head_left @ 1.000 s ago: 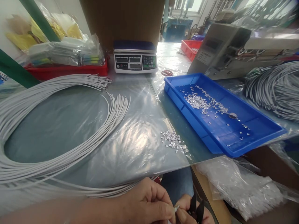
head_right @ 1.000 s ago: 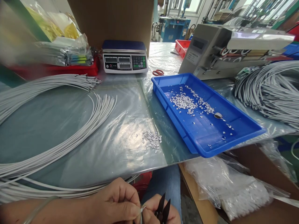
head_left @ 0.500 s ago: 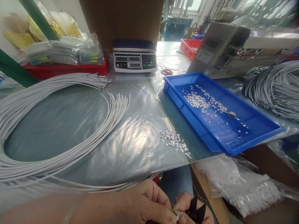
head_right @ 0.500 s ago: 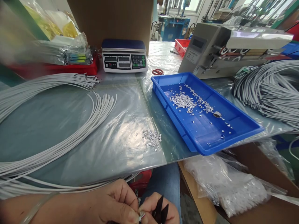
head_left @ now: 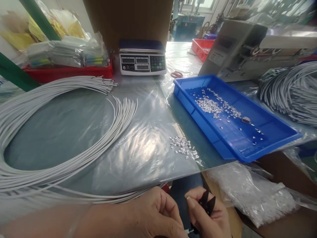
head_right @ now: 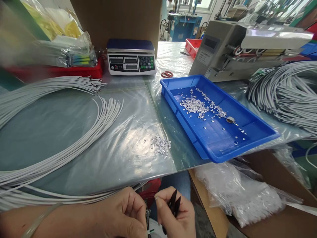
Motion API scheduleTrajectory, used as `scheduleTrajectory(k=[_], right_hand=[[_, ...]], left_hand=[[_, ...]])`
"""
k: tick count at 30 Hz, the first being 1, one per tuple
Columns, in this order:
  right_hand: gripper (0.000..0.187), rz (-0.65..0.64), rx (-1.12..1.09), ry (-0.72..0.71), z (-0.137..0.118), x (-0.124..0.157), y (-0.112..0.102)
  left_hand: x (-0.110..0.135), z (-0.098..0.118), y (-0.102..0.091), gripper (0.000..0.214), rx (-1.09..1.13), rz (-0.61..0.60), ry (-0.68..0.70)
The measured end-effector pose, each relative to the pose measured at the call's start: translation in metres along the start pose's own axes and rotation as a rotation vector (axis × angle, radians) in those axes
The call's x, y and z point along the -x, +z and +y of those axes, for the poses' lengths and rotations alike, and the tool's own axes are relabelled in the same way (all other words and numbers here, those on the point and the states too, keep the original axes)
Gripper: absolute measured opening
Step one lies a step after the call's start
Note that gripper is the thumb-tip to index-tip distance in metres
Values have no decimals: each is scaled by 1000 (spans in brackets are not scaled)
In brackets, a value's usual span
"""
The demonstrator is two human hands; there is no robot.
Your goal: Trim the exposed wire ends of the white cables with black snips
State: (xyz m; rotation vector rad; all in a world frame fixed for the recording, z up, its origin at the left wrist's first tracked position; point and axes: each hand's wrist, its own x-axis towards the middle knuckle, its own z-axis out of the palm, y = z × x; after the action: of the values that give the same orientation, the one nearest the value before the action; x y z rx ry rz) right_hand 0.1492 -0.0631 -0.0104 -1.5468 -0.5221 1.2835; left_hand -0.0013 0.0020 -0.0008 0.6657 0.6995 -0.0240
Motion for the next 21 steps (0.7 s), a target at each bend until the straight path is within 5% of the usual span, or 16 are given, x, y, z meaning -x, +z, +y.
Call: scheduleTrajectory(k=[14,21], right_hand=[[22,64,502,-327,-26,-42,-12],[17,104,722,-426,-45,-65,-12]], left_hand=[[-1,-3,7,13,-328,164,106],[1,-5,8,11,-881,301,239]])
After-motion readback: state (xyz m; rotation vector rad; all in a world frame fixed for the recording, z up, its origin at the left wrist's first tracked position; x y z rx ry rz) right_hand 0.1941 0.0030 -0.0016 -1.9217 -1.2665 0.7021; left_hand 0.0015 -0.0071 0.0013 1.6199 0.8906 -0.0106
